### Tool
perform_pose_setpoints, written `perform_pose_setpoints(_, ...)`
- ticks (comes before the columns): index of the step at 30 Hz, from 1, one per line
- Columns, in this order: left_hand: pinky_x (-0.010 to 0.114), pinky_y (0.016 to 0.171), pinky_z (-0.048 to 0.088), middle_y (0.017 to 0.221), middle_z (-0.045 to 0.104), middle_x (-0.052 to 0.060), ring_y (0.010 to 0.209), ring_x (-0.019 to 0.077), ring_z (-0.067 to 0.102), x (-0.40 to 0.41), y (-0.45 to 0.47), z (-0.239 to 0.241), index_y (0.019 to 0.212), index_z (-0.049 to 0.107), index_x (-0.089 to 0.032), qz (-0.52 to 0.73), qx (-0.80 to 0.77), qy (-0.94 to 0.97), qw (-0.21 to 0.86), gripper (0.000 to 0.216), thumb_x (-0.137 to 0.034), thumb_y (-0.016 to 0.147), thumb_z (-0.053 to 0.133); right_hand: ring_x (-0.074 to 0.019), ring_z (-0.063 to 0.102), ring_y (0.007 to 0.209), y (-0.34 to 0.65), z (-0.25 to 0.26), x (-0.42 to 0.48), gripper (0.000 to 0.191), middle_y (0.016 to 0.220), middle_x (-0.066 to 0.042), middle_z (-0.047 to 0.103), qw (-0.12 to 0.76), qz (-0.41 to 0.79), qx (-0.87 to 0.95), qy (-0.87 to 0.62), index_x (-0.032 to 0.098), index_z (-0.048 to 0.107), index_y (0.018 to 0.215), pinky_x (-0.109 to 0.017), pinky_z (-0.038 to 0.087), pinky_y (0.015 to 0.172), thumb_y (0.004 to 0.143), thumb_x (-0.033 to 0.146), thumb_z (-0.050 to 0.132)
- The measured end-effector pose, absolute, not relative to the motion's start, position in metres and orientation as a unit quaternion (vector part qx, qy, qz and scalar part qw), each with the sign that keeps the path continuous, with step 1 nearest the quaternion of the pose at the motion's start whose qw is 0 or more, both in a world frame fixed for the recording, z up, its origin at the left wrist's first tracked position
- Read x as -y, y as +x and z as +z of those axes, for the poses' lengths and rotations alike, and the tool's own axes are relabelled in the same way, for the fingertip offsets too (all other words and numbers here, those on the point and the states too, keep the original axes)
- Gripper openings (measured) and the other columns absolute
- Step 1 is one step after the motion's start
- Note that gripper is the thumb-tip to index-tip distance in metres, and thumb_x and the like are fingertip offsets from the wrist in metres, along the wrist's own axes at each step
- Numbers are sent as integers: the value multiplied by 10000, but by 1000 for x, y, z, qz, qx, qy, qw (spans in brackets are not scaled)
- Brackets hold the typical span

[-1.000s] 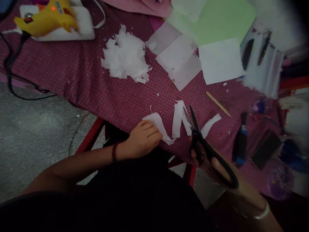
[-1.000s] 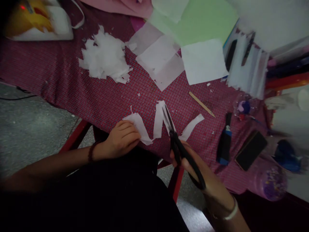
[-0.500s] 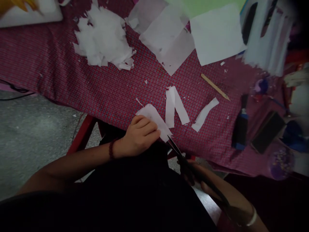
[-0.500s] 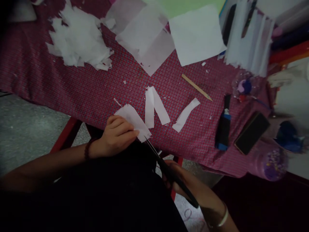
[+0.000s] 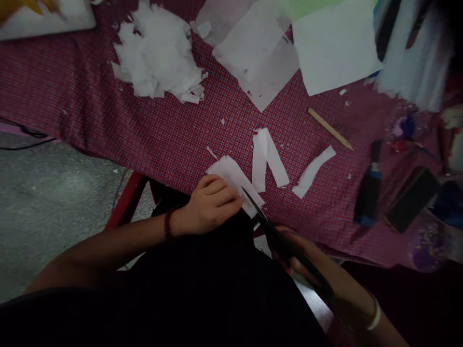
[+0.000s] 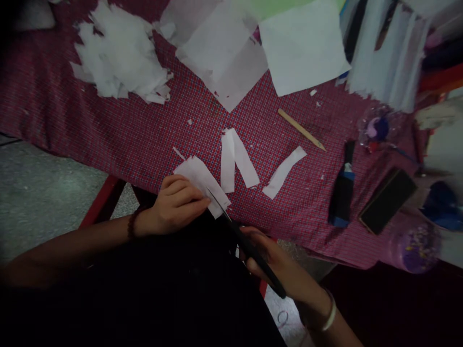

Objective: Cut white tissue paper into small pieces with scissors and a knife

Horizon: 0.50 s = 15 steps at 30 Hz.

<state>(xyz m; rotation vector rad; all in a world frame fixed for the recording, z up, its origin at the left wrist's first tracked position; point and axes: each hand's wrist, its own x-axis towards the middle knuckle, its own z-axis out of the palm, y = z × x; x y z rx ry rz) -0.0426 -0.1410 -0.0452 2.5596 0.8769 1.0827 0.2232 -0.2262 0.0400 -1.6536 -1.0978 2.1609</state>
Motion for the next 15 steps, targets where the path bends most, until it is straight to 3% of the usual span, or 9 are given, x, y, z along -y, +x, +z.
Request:
perform_pose_setpoints(4,320,838,432,781,658,-27,758,123,535,141,-42,-45,914,642,-207,370,-300,871,118,69,-157,931,599,-217,599,846,221,37,223,570,990,-87,637,86,737,366,-561,224,619,1248,-354,540,761,844,626,641)
perform_pose_setpoints(10,312,850,436,750,654,-47,731,120,530,143,-42,-47,887,638,-233,367,-315,868,108,110,-170,950,572,-189,561,750,225,32,225,527,920,-54,606,76,744,348,-565,262,617,1259,-307,514,642,854,597,645)
perform_pose_setpoints(15,331,871,449,813,687,-18,782,132,566,147,-44,-53,962,659,-222,386,-307,862,117,91,-173,935,588,-222,584,803,226,40,224,497,909,-63,615,102,736,390,-544,296,622,1266,-338,535,712,876,604,609)
